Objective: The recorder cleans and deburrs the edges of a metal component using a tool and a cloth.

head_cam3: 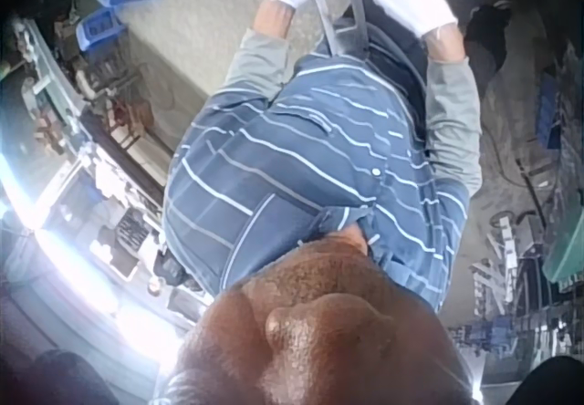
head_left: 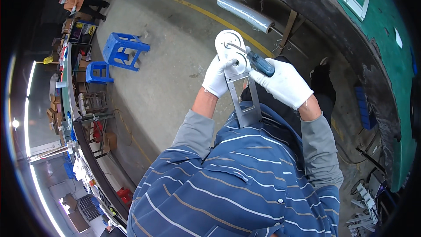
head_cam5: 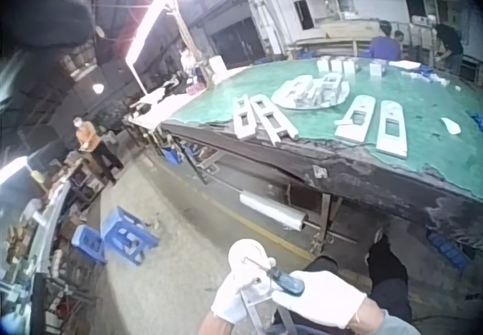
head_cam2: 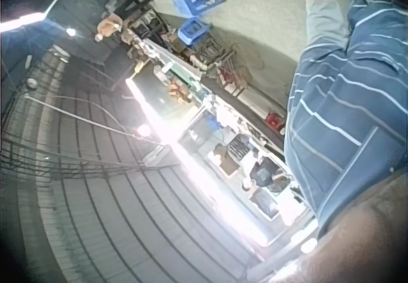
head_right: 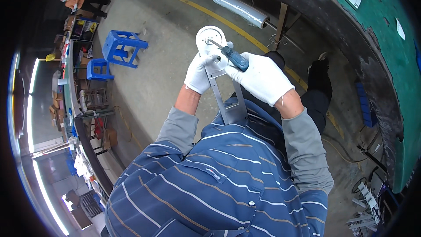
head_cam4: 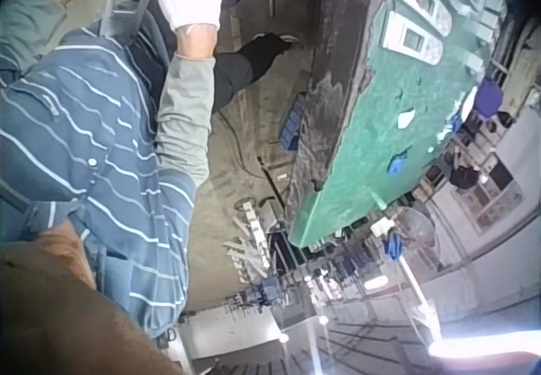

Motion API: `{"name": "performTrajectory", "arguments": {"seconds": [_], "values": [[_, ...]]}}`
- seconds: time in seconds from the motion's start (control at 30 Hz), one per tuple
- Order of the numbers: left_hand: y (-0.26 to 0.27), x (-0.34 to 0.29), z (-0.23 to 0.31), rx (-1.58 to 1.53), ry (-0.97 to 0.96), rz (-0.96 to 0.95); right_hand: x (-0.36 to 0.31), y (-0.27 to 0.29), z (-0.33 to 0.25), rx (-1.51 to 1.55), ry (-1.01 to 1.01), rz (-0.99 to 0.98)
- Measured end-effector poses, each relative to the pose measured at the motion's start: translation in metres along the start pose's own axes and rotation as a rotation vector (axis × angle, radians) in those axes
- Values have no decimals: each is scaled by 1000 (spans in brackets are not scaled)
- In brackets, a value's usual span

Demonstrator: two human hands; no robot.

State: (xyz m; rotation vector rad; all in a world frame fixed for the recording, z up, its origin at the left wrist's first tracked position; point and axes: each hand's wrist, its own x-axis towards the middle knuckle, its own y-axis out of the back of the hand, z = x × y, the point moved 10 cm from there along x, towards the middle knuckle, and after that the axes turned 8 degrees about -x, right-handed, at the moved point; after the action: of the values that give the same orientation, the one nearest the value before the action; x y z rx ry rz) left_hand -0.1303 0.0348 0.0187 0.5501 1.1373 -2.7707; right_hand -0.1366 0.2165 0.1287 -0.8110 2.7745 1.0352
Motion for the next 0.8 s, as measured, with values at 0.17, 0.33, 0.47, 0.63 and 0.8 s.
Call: {"name": "performTrajectory", "arguments": {"seconds": [0.17,0.33,0.47,0.63,0.8], "values": [[2,2,-1,-5,7,-5,-2,-4,0,-14,54,55],[3,5,-5,-41,25,-61,-4,-10,1,-22,63,49],[-9,5,-3,-70,17,-128,-3,-14,5,-27,61,54],[0,9,-5,-66,17,-127,-3,-14,6,-20,72,67],[1,10,-8,-66,35,-45,-6,-12,7,-24,67,71]]}}
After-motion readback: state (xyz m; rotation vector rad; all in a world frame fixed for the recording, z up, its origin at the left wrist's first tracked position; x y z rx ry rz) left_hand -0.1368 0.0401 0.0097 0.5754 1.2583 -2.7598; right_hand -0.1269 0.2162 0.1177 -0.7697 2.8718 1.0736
